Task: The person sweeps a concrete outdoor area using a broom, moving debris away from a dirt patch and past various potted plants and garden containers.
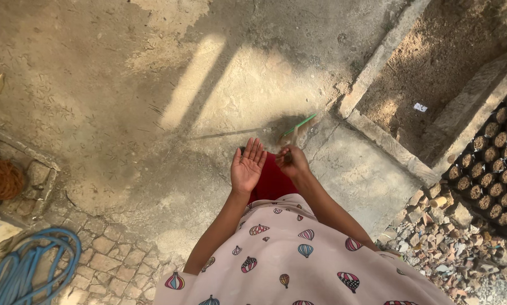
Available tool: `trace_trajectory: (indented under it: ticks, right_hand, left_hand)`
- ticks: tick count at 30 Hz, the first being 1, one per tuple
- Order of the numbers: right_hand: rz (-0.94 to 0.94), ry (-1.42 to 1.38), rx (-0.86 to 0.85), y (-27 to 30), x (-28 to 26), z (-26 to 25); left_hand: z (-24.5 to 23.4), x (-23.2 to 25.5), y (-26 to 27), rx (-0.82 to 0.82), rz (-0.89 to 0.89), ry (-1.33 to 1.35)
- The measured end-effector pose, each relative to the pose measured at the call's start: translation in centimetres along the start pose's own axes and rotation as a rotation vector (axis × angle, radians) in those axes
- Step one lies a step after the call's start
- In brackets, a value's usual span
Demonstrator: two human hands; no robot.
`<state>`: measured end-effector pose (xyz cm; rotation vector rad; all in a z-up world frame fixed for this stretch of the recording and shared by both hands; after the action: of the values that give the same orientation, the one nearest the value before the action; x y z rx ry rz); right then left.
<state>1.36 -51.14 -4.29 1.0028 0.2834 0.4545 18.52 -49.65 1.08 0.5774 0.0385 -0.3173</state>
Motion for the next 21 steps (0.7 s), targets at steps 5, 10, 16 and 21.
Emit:
trace_trajectory:
  ticks: [5,10,16,21]
  right_hand:
    - [0.006,-0.127,-0.218,-7.4,-5.5,2.6]
    - [-0.071,0.233,-0.161,-9.9,-7.3,6.6]
    - [-0.125,0.94,0.035,-4.7,-3.5,13.3]
    - [0.022,1.128,0.032,-0.8,-2.0,16.5]
  left_hand:
    - [-0.3,1.8,0.4,-0.004,0.075,0.055]
    - [-0.4,3.0,-0.2,0.007,0.105,0.076]
    - [1.9,4.9,-2.3,-0.025,0.194,0.11]
    - [5.7,6.6,-4.8,-0.173,0.275,0.234]
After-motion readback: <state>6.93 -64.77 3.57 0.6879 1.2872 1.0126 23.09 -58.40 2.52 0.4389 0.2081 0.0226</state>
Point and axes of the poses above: each hand's wrist, its own y-axis away from the middle knuckle, its own z-axis out of the palm, x = y × z, the point moved 4 cm from there along -y, towards the middle knuckle, and after that the axes turned 4 degrees about -y, right-handed, at the moved point
